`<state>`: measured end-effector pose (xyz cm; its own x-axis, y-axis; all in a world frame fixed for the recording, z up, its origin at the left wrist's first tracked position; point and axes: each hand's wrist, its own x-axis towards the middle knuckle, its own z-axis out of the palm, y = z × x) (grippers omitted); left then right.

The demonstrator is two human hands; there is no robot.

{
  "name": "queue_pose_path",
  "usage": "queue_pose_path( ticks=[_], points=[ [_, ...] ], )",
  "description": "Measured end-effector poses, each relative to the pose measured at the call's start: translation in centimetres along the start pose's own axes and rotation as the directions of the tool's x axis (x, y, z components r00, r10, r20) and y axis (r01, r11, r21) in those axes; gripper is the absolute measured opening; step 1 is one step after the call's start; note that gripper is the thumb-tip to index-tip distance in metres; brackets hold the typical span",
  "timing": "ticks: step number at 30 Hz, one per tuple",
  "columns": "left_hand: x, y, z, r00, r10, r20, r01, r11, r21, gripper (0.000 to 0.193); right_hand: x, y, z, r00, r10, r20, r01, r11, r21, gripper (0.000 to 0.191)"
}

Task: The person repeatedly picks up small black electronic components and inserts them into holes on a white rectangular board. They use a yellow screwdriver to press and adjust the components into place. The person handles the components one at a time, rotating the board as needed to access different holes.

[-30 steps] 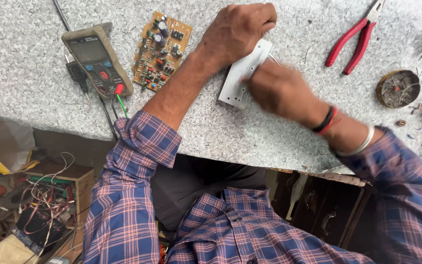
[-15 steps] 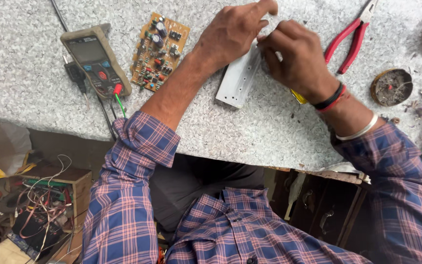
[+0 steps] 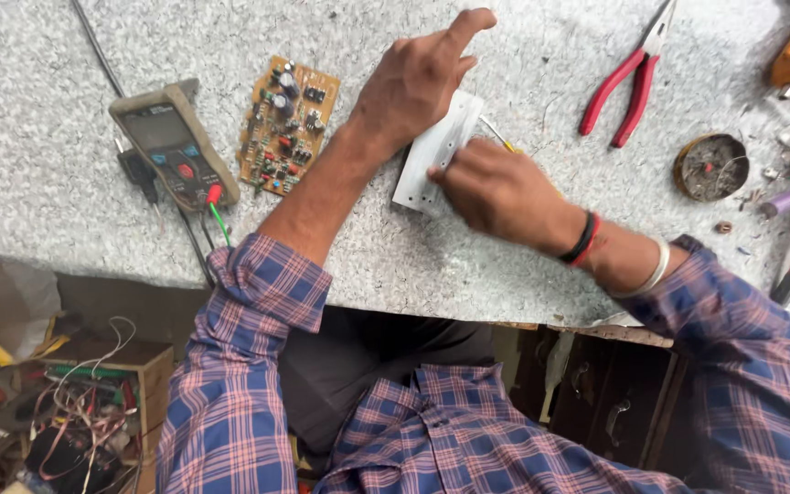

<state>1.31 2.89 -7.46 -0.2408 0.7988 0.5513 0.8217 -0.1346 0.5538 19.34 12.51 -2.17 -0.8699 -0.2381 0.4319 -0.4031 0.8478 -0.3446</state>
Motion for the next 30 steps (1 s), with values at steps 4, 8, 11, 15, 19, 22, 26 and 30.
queue_pose_path(
  ticks=[4, 8, 11, 15, 19, 22, 26, 30],
  points=[
    [0.1, 0.3, -0.8, 0.999, 0.033, -0.025, -0.033, 0.999, -0.023, 0.047, -0.3, 1.3, 0.2, 0.995, 0.091, -0.038, -0.093, 0.995, -0.038, 0.007],
    [0.3, 0.8, -0.6, 0.998, -0.041, 0.047, 0.041, 0.999, -0.003, 0.044, -1.1, 0.5, 0.7, 0.998, 0.037, -0.043, -0.04, 0.996, -0.074, 0.015],
    [0.6, 0.6, -0.6, 0.979, -0.143, 0.147, 0.145, 0.989, -0.001, 0.038, -1.2, 1.1, 1.2, 0.998, 0.058, -0.002, -0.057, 0.995, 0.078, 0.007],
    [0.4, 0.8, -1.1, 1.0, 0.008, 0.015, -0.008, 1.0, -0.017, 0.042, -1.5, 3.5, 0.8, 0.988, 0.136, -0.07, -0.138, 0.99, -0.02, 0.005],
    [0.8, 0.8, -1.4, 0.996, -0.056, 0.072, 0.056, 0.998, 0.0, 0.04, -1.8, 4.6, -0.3, 0.952, 0.268, -0.15, -0.266, 0.963, 0.034, 0.006],
    [1.1, 0.9, -1.5, 0.993, -0.071, 0.089, 0.075, 0.996, -0.04, 0.038, -1.7, 4.7, -1.1, 0.81, 0.582, -0.075, -0.476, 0.726, 0.496, 0.011],
    [1.0, 0.9, -2.7, 0.996, -0.058, 0.068, 0.059, 0.998, -0.009, 0.03, -1.4, 6.0, -2.0, 0.695, 0.702, 0.155, -0.368, 0.163, 0.915, 0.023],
    [0.7, 1.3, -3.7, 0.991, -0.106, 0.083, 0.103, 0.994, 0.032, 0.018, -1.9, 7.6, -2.2, 0.673, 0.682, 0.288, -0.258, -0.149, 0.955, 0.026]
  ],
)
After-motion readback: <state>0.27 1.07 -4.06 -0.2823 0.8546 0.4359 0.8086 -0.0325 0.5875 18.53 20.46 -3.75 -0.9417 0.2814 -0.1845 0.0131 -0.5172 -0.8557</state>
